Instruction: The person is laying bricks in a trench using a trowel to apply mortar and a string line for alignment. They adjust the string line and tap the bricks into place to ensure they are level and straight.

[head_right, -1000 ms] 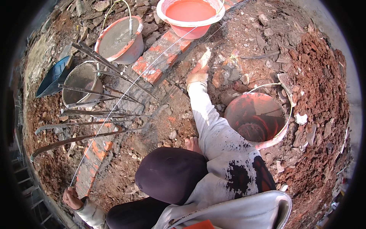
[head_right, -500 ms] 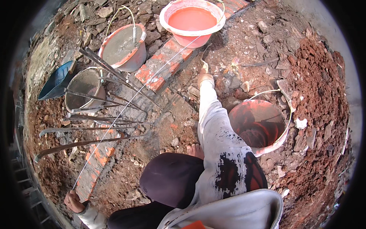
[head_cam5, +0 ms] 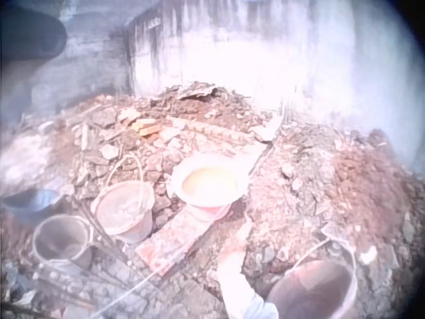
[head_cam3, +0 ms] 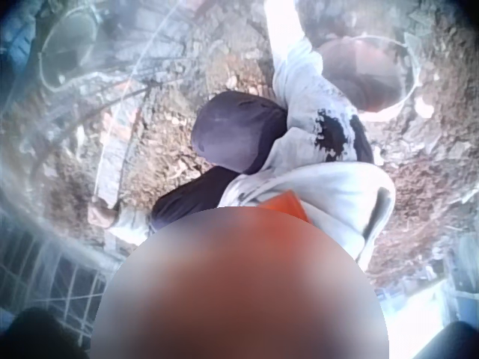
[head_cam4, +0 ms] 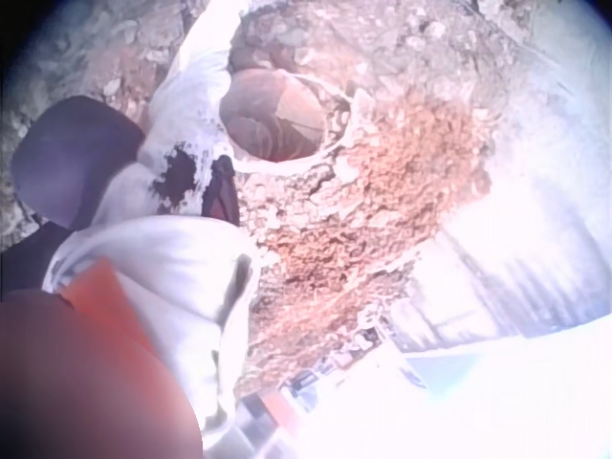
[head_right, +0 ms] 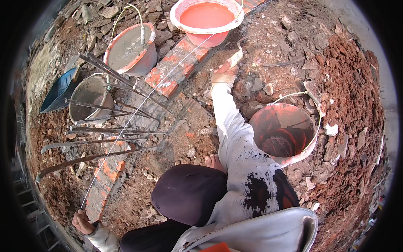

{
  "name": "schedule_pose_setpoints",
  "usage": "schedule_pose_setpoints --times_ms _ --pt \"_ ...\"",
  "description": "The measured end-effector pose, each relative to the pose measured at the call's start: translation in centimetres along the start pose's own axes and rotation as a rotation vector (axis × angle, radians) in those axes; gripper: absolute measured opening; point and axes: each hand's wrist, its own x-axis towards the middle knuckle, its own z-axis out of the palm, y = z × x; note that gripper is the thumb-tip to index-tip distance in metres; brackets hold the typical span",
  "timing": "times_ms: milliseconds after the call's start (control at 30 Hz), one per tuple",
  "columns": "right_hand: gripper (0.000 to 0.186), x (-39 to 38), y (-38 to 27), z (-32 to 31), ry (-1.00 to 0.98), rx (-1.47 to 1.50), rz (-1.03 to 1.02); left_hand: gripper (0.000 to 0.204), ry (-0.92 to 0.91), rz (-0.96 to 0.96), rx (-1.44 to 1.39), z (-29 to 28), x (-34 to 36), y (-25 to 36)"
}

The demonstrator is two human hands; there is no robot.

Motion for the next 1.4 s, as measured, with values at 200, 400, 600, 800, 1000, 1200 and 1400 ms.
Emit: schedule_pose_setpoints --times_ms 200,400,600,800,1000,1200,1400 --pt "0.057 5.4 6.8 1.4 -0.292 -0.409 0.539 0.045 -0.01 0.049 0.029 0.4 0.0 0.7" --pt "0.06 1.3 6.3 2.3 -0.003 -0.314 -0.057 0.044 0.025 0.001 -0.034 0.4 0.6 0.2" --pt "0.061 2.8 6.2 1.3 -0.218 -0.088 0.574 0.043 0.049 -0.019 0.043 -1.4 -0.1 -1.0" --pt "0.053 0.9 5.9 1.2 -0.315 0.051 0.412 0.046 0.003 -0.006 0.02 0.0 1.3 -2.1" --pt "0.059 -2.0 -0.6 0.3 -0.249 0.278 0.424 0.046 0.051 -0.005 0.074 -1.5 0.0 -1.2" --pt "0.061 2.8 9.0 1.9 -0.295 -0.669 0.267 0.046 0.04 -0.023 0.024 0.1 1.6 -0.8" --pt "0.051 -2.1 4.7 2.0 -0.294 -0.106 0.23 0.042 0.061 -0.001 0.046 -0.2 0.0 1.2"
